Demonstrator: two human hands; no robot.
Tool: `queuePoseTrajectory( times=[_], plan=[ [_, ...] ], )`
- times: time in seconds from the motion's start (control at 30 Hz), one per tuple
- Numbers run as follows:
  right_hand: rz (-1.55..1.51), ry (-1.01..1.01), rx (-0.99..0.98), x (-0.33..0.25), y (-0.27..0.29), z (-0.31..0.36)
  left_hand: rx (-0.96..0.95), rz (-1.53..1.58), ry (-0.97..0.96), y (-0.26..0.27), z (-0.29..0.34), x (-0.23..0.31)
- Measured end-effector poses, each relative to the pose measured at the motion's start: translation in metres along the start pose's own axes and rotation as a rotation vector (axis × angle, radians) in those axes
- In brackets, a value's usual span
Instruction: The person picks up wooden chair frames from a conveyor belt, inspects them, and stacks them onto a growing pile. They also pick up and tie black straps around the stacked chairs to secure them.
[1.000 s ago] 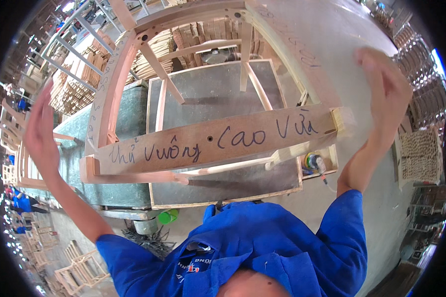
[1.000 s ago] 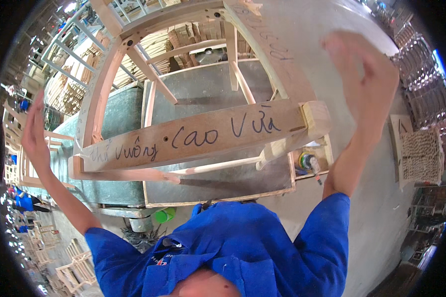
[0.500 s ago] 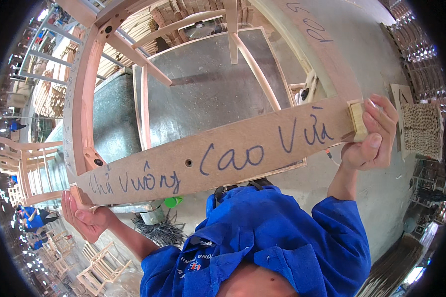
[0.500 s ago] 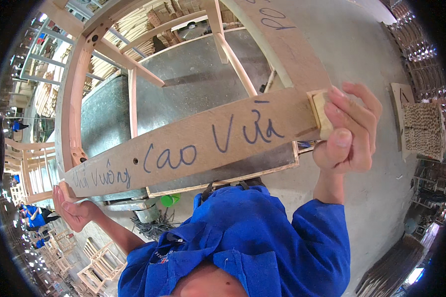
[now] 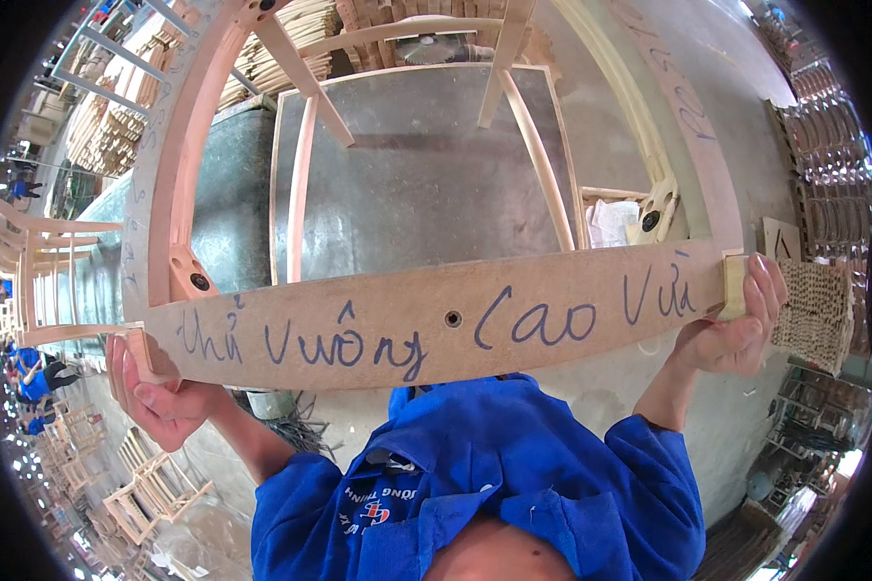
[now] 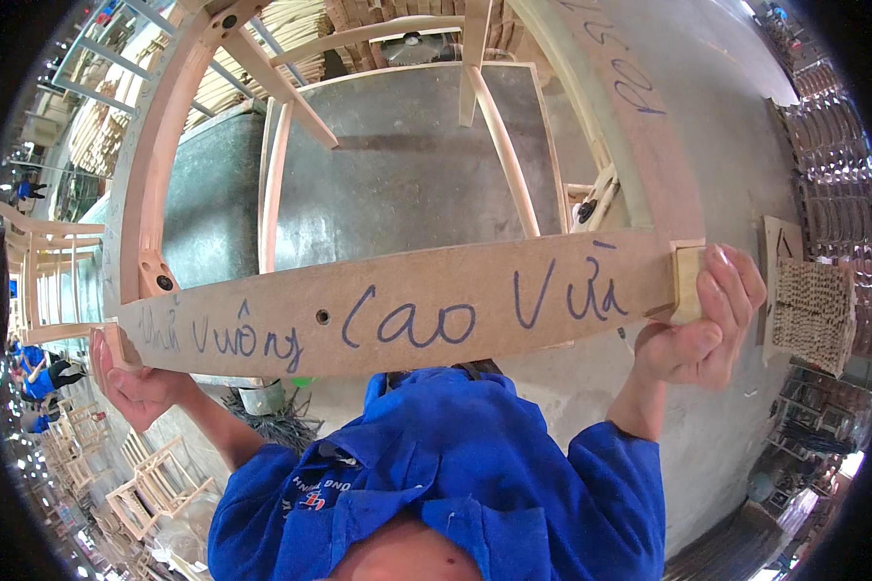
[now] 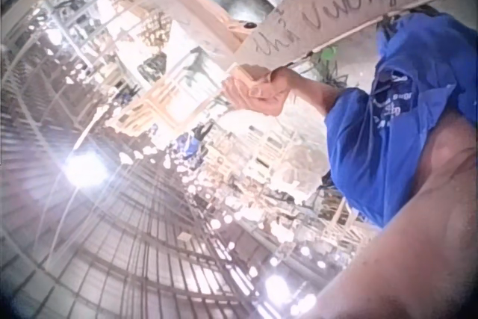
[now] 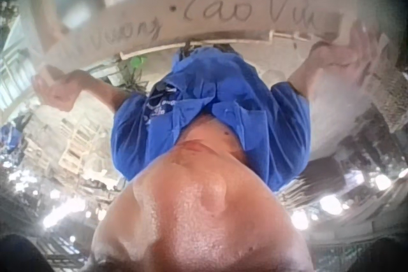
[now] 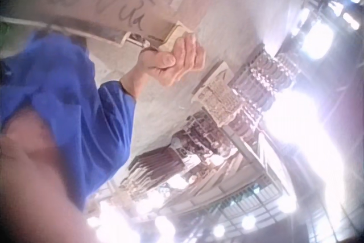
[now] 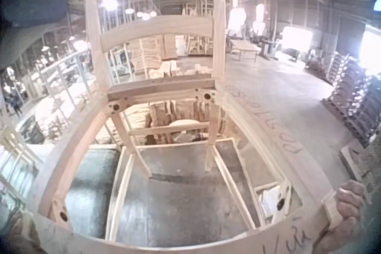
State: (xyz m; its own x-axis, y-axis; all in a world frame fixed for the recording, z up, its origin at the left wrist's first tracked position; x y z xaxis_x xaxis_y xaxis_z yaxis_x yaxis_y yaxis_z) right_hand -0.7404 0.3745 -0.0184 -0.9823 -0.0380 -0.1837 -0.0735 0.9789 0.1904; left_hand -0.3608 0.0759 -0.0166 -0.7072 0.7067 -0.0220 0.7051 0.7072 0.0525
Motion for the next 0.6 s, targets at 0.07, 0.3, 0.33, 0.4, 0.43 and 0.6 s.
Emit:
queuePoseTrajectory(
  times=[0.07, 0.3, 0.33, 0.4, 0.43, 0.6],
  plan=[
    [-0.003, -0.04, 0.015, -0.002, 0.001, 0.0, -0.043, -0.005, -0.006, 0.002, 0.001, 0.002],
    [0.034, -0.04, -0.111, -0.01, 0.008, -0.02, -0.115, -0.005, 0.037, 0.005, -0.006, 0.017],
    [0.018, -0.04, -0.088, -0.011, 0.011, -0.021, -0.123, 0.006, 0.048, 0.005, -0.01, 0.019],
    [-0.008, -0.055, -0.043, -0.011, 0.017, -0.022, -0.177, 0.004, 0.026, 0.007, -0.017, 0.025],
    [-0.02, -0.07, -0.018, -0.01, 0.021, -0.022, -0.209, -0.038, -0.006, 0.008, -0.021, 0.028],
    [-0.027, -0.056, -0.048, -0.011, 0.029, -0.025, -0.313, -0.161, -0.094, 0.016, -0.032, 0.034]
  ],
)
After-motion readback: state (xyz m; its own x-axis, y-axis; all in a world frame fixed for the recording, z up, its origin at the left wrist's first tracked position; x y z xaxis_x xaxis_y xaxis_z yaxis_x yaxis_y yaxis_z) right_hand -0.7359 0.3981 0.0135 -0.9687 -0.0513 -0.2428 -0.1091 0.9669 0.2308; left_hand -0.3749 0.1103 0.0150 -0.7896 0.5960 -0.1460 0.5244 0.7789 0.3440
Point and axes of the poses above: each hand's wrist, its own z-axis away from the middle knuckle, its own y-axis out of the back of the hand, x = y × z, the point moved 4 cm from there along -z, towards the middle knuckle, and after that the axes turned 12 degrees about -z, right-handed, at the moved point
